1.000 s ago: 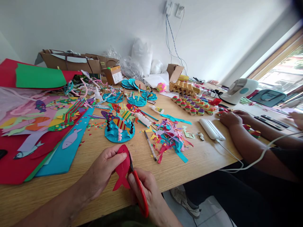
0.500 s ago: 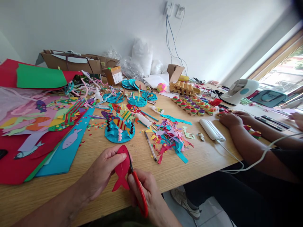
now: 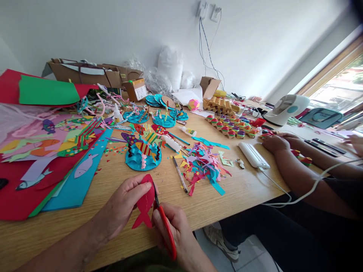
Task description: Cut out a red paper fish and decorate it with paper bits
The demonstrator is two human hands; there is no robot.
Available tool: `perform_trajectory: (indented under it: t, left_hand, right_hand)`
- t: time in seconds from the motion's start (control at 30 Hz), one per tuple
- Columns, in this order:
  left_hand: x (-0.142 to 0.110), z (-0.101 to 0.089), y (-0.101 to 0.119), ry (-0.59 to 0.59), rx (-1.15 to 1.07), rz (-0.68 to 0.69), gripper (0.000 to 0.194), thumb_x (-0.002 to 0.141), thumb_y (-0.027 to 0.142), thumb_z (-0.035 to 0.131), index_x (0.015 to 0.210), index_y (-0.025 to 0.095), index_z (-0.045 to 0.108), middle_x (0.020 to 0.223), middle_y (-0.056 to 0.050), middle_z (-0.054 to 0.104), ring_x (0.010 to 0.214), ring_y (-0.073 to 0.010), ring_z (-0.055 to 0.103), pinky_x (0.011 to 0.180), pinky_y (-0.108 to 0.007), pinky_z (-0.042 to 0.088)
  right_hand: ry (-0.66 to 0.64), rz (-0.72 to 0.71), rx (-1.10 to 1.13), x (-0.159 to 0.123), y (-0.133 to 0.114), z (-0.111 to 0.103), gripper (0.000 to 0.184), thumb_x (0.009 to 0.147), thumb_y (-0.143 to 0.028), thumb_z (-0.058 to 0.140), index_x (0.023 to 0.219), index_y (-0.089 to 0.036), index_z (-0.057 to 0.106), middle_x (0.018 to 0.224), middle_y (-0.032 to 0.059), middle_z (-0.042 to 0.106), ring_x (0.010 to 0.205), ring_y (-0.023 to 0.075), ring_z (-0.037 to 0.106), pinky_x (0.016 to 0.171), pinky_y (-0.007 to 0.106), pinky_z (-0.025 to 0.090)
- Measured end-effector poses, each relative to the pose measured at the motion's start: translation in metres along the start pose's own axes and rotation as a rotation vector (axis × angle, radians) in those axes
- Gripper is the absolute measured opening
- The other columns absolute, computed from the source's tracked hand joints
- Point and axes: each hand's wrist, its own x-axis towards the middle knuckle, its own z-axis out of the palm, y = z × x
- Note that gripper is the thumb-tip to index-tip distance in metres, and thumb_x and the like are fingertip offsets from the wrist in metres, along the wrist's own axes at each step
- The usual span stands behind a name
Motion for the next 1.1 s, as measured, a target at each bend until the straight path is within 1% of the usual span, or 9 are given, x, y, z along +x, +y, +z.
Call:
perform_trajectory:
  t: [0.1, 0.27, 0.57, 0.7, 0.87, 0.97, 1.1]
  left_hand:
    - [-0.001, -0.001, -0.001, -0.006, 0.026, -0.009, 0.025, 0.068, 0.041, 0.064, 0.064, 0.018, 0.058, 0.059, 0.001, 0.057, 0.058, -0.0133, 0.049, 0.055, -0.022, 0.041]
    - [-0.001, -0.003, -0.003, -0.053, 0.04, -0.021, 0.024, 0.072, 0.042, 0.061, 0.067, 0.018, 0.06, 0.062, 0.001, 0.06, 0.058, -0.0131, 0.049, 0.054, -0.021, 0.042]
    - [-0.002, -0.004, -0.004, -0.03, 0.042, -0.043, 0.026, 0.07, 0.043, 0.063, 0.067, 0.017, 0.061, 0.06, 0.001, 0.058, 0.059, -0.0133, 0.048, 0.055, -0.021, 0.04]
    - [-0.001, -0.006, -0.007, -0.047, 0.036, -0.04, 0.023, 0.073, 0.04, 0.061, 0.074, 0.017, 0.065, 0.061, 0.001, 0.058, 0.062, -0.0144, 0.05, 0.057, -0.022, 0.04]
    - [-0.001, -0.011, -0.012, -0.041, 0.026, -0.027, 0.024, 0.076, 0.039, 0.061, 0.081, 0.017, 0.069, 0.067, 0.0, 0.062, 0.066, -0.0151, 0.052, 0.061, -0.023, 0.041]
    - [-0.001, -0.012, -0.013, -0.029, 0.022, -0.031, 0.024, 0.076, 0.038, 0.061, 0.085, 0.018, 0.07, 0.068, 0.0, 0.062, 0.065, -0.015, 0.052, 0.06, -0.023, 0.04]
    - [0.0, -0.01, -0.013, -0.027, 0.012, -0.037, 0.023, 0.076, 0.038, 0.061, 0.087, 0.02, 0.07, 0.07, 0.001, 0.062, 0.068, -0.0154, 0.052, 0.06, -0.023, 0.04]
  right_hand:
    - [0.009, -0.008, -0.023, 0.0, -0.002, 0.0, 0.051, 0.087, -0.062, 0.043, 0.063, -0.017, 0.048, 0.047, -0.0054, 0.043, 0.041, 0.0065, 0.038, 0.038, 0.018, 0.027]
    - [0.021, -0.039, -0.042, -0.001, 0.0, -0.001, 0.05, 0.089, -0.059, 0.042, 0.063, -0.017, 0.047, 0.052, -0.0048, 0.042, 0.047, 0.0071, 0.035, 0.043, 0.02, 0.026]
    - [0.044, -0.025, -0.081, -0.001, 0.008, 0.0, 0.049, 0.09, -0.058, 0.041, 0.062, -0.018, 0.045, 0.054, -0.0047, 0.039, 0.05, 0.0076, 0.034, 0.045, 0.02, 0.025]
    - [0.037, -0.051, -0.103, -0.001, 0.008, 0.0, 0.048, 0.09, -0.056, 0.042, 0.061, -0.018, 0.043, 0.054, -0.0046, 0.037, 0.05, 0.0077, 0.033, 0.045, 0.02, 0.025]
    - [0.03, -0.051, -0.114, -0.001, 0.007, -0.001, 0.046, 0.089, -0.055, 0.044, 0.062, -0.018, 0.043, 0.055, -0.0044, 0.036, 0.052, 0.0084, 0.033, 0.045, 0.02, 0.026]
    - [0.023, -0.051, -0.117, -0.001, 0.003, -0.001, 0.043, 0.089, -0.051, 0.047, 0.061, -0.018, 0.043, 0.055, -0.0049, 0.035, 0.052, 0.0083, 0.031, 0.046, 0.021, 0.025]
    - [0.028, -0.055, -0.116, -0.002, -0.003, -0.002, 0.039, 0.089, -0.045, 0.051, 0.061, -0.018, 0.043, 0.056, -0.0051, 0.036, 0.052, 0.0081, 0.032, 0.048, 0.021, 0.025]
